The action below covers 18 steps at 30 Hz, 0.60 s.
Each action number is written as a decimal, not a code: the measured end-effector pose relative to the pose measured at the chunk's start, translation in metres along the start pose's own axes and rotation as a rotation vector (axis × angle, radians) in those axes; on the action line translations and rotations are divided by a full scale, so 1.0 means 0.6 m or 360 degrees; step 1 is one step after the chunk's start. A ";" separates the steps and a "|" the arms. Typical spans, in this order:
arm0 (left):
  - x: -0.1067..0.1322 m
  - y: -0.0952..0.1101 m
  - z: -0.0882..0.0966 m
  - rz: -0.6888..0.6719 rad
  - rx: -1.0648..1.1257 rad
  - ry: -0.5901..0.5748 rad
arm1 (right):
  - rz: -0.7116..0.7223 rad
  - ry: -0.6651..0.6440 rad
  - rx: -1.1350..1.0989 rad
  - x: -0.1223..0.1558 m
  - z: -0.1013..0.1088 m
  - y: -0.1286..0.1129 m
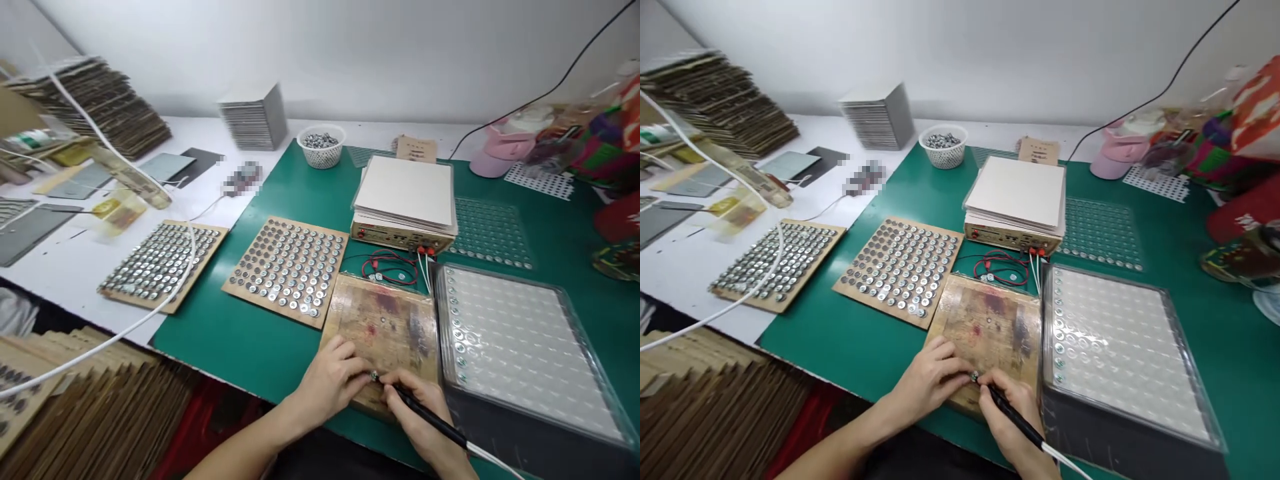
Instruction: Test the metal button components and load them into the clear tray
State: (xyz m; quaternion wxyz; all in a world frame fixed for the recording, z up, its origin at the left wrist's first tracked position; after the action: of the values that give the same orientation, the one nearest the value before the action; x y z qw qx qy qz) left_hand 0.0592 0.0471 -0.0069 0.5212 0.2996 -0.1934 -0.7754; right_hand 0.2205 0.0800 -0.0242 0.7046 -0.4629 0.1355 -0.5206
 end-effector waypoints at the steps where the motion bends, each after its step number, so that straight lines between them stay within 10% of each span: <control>1: -0.001 -0.010 0.018 0.0038 -0.0023 0.0028 | 0.0023 -0.0001 0.0008 -0.001 -0.001 0.001; 9: 0.072 -0.168 0.213 0.0763 -0.1028 0.0496 | 0.0274 0.0241 -0.0038 0.011 0.002 -0.012; 14: 0.105 -0.207 0.221 0.0862 -0.1368 0.0375 | 0.1103 0.0648 0.0271 0.037 -0.021 -0.032; 18: 0.111 -0.207 0.219 0.0858 -0.1439 0.0349 | 0.1022 0.0719 0.0452 0.040 -0.033 -0.039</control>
State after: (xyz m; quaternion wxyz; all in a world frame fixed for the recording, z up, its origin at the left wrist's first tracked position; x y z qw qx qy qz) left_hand -0.1326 0.0316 -0.0024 0.7960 0.0642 0.1453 -0.5841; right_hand 0.2032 0.0488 -0.0090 0.8404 -0.1695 0.3511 -0.3765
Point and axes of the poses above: each hand's wrist, its own x-axis away from the middle knuckle, its own z-axis out of the back of the hand, y = z × x, the point moved 4 cm from there along -x, towards the middle knuckle, and after that the axes turned 9 degrees about -z, right-handed, at the moved point
